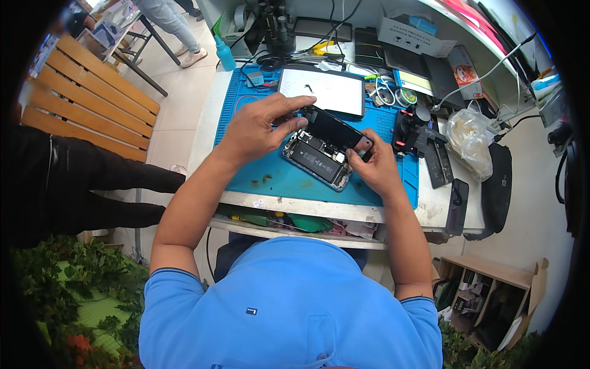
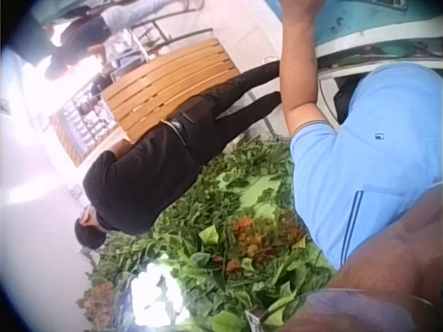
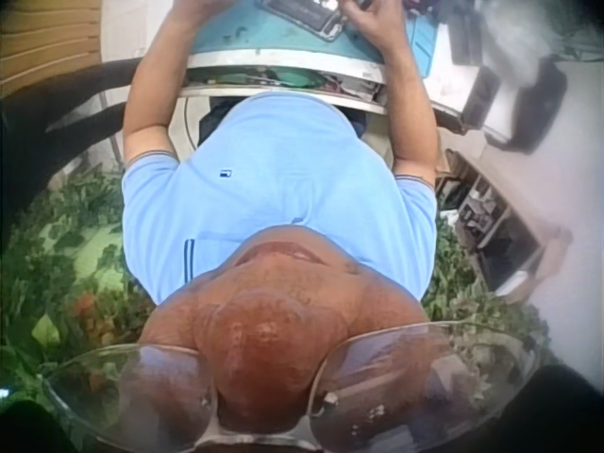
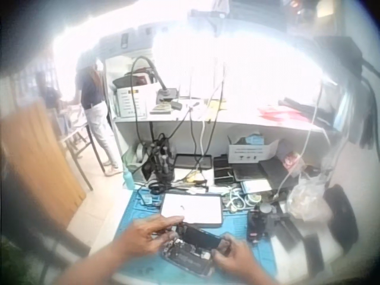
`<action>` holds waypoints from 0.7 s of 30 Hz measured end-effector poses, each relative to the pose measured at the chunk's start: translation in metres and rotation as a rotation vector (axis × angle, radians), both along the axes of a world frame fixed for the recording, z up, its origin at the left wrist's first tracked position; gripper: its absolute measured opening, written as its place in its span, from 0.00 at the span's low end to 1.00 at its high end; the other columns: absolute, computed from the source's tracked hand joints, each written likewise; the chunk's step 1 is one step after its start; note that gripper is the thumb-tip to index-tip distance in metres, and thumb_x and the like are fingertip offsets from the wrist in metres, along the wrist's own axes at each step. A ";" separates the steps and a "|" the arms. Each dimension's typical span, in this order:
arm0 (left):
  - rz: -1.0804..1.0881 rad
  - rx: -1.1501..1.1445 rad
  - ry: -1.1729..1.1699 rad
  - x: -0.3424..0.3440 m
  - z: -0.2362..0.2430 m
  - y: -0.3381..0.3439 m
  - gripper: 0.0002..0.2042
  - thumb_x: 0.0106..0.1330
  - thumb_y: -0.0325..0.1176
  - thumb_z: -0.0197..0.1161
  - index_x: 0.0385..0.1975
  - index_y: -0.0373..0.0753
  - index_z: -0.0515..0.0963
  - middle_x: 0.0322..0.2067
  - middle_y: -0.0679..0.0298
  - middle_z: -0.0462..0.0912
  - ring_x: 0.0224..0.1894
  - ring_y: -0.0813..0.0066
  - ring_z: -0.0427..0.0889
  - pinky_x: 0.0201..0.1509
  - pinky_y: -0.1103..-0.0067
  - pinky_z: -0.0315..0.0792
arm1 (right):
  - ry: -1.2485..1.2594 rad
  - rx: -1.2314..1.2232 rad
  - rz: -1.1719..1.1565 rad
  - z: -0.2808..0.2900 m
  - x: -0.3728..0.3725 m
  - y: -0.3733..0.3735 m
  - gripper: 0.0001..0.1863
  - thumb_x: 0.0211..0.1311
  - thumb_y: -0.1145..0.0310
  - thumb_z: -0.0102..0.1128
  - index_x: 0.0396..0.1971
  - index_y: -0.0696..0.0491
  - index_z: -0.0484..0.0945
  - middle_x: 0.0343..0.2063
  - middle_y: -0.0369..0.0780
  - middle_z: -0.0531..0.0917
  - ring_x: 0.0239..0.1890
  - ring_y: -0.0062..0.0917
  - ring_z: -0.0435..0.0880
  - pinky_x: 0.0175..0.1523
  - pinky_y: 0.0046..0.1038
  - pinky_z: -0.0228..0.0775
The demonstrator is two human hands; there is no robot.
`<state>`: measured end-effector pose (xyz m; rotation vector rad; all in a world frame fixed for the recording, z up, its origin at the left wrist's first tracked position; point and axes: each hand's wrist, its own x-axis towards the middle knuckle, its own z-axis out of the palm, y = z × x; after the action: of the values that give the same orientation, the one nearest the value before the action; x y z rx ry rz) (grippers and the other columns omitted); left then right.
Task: The person disassembles a smartphone, removes the screen, and applies adhesive to the frame using a small bottle. They then use a green screwdriver to tighten screws on the device's side. The person handles the phone and tools directly on a blue work mat.
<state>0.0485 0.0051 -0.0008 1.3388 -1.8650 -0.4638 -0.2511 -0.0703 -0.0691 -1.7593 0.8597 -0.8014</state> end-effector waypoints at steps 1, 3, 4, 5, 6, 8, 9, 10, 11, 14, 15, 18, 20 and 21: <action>0.002 -0.040 -0.003 -0.001 0.002 0.000 0.27 0.70 0.26 0.77 0.70 0.48 0.84 0.57 0.59 0.91 0.44 0.72 0.91 0.48 0.75 0.87 | 0.011 -0.002 -0.001 0.001 0.000 0.000 0.17 0.66 0.72 0.73 0.53 0.60 0.83 0.28 0.37 0.90 0.25 0.11 0.80 0.29 0.21 0.68; 0.003 -0.050 -0.008 -0.002 0.003 -0.001 0.28 0.70 0.26 0.78 0.71 0.48 0.83 0.57 0.59 0.91 0.43 0.72 0.92 0.49 0.75 0.86 | 0.024 -0.005 -0.007 0.001 -0.001 0.000 0.18 0.66 0.71 0.73 0.53 0.60 0.83 0.28 0.37 0.90 0.24 0.11 0.80 0.29 0.21 0.67; 0.003 -0.021 -0.009 0.000 0.002 0.000 0.29 0.69 0.27 0.78 0.72 0.49 0.83 0.56 0.60 0.91 0.43 0.71 0.92 0.49 0.75 0.87 | 0.028 -0.007 -0.012 -0.001 -0.001 0.000 0.18 0.66 0.71 0.73 0.54 0.59 0.83 0.28 0.37 0.90 0.24 0.11 0.80 0.28 0.21 0.67; 0.005 0.008 -0.010 0.001 0.000 0.000 0.30 0.69 0.27 0.78 0.73 0.49 0.82 0.56 0.60 0.91 0.42 0.71 0.92 0.50 0.75 0.87 | 0.031 -0.009 -0.015 -0.002 -0.001 0.000 0.18 0.66 0.71 0.73 0.54 0.59 0.83 0.28 0.37 0.90 0.24 0.11 0.80 0.28 0.21 0.66; -0.007 -0.014 0.000 0.000 0.000 0.000 0.31 0.69 0.26 0.78 0.74 0.50 0.81 0.55 0.60 0.91 0.42 0.72 0.92 0.51 0.75 0.87 | 0.042 -0.015 -0.015 -0.002 -0.001 -0.001 0.18 0.66 0.71 0.73 0.54 0.59 0.83 0.28 0.37 0.90 0.24 0.11 0.80 0.28 0.21 0.66; -0.031 -0.059 0.020 -0.002 -0.002 0.000 0.34 0.69 0.25 0.78 0.76 0.51 0.79 0.53 0.60 0.91 0.42 0.72 0.93 0.53 0.76 0.87 | 0.066 -0.027 -0.015 0.000 -0.001 -0.001 0.18 0.66 0.70 0.74 0.53 0.59 0.83 0.28 0.37 0.90 0.23 0.12 0.80 0.28 0.21 0.66; -0.011 0.003 0.072 -0.002 -0.004 0.001 0.35 0.68 0.25 0.79 0.77 0.51 0.77 0.52 0.60 0.91 0.43 0.73 0.93 0.54 0.77 0.87 | 0.056 -0.027 -0.013 -0.001 -0.001 -0.001 0.18 0.65 0.70 0.74 0.53 0.59 0.83 0.28 0.37 0.91 0.23 0.12 0.80 0.28 0.22 0.66; 0.009 0.066 0.124 -0.002 -0.008 0.003 0.37 0.68 0.25 0.79 0.78 0.51 0.76 0.51 0.60 0.91 0.44 0.73 0.93 0.55 0.77 0.87 | 0.046 -0.028 -0.011 -0.002 -0.001 -0.001 0.18 0.65 0.70 0.74 0.53 0.58 0.83 0.28 0.38 0.91 0.23 0.13 0.80 0.28 0.22 0.66; 0.027 0.128 0.176 -0.001 -0.012 0.004 0.38 0.68 0.24 0.79 0.79 0.52 0.75 0.51 0.61 0.90 0.44 0.74 0.93 0.56 0.77 0.87 | 0.037 -0.028 -0.011 -0.003 -0.001 -0.001 0.18 0.65 0.70 0.74 0.53 0.58 0.83 0.29 0.38 0.91 0.22 0.13 0.80 0.28 0.23 0.66; 0.090 0.123 0.262 0.003 -0.019 0.004 0.38 0.69 0.23 0.79 0.79 0.50 0.73 0.48 0.63 0.90 0.46 0.76 0.92 0.57 0.78 0.87 | 0.023 -0.055 -0.009 -0.003 -0.001 -0.001 0.18 0.65 0.70 0.74 0.52 0.58 0.83 0.29 0.38 0.92 0.22 0.14 0.80 0.28 0.24 0.67; 0.110 0.105 0.287 0.005 -0.019 0.005 0.38 0.70 0.23 0.78 0.79 0.48 0.73 0.47 0.63 0.90 0.46 0.77 0.92 0.56 0.78 0.87 | 0.028 -0.062 -0.013 -0.005 -0.001 -0.001 0.18 0.65 0.70 0.74 0.52 0.58 0.83 0.29 0.39 0.92 0.22 0.14 0.80 0.29 0.24 0.68; 0.148 0.040 0.392 0.009 -0.018 0.002 0.37 0.70 0.23 0.78 0.79 0.44 0.73 0.45 0.64 0.89 0.45 0.79 0.91 0.54 0.79 0.86 | 0.033 -0.069 -0.014 -0.008 -0.001 -0.002 0.18 0.65 0.70 0.74 0.52 0.59 0.83 0.30 0.40 0.92 0.22 0.15 0.81 0.29 0.25 0.69; 0.134 -0.019 0.502 0.014 -0.016 -0.007 0.36 0.69 0.24 0.80 0.78 0.42 0.74 0.44 0.64 0.89 0.44 0.80 0.90 0.52 0.80 0.86 | 0.023 -0.062 -0.004 -0.006 -0.001 -0.003 0.19 0.64 0.69 0.74 0.52 0.59 0.83 0.30 0.41 0.92 0.22 0.15 0.82 0.29 0.25 0.69; 0.156 -0.010 0.528 0.018 -0.014 -0.012 0.36 0.69 0.24 0.80 0.78 0.39 0.73 0.45 0.63 0.89 0.44 0.80 0.90 0.52 0.81 0.85 | 0.047 -0.059 -0.010 -0.003 -0.001 -0.003 0.19 0.64 0.69 0.74 0.52 0.59 0.83 0.30 0.41 0.92 0.22 0.16 0.82 0.29 0.25 0.70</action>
<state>0.0664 -0.0068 -0.0149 1.1995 -1.3193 -0.6524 -0.2525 -0.0730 -0.0722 -1.8334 0.8846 -0.8012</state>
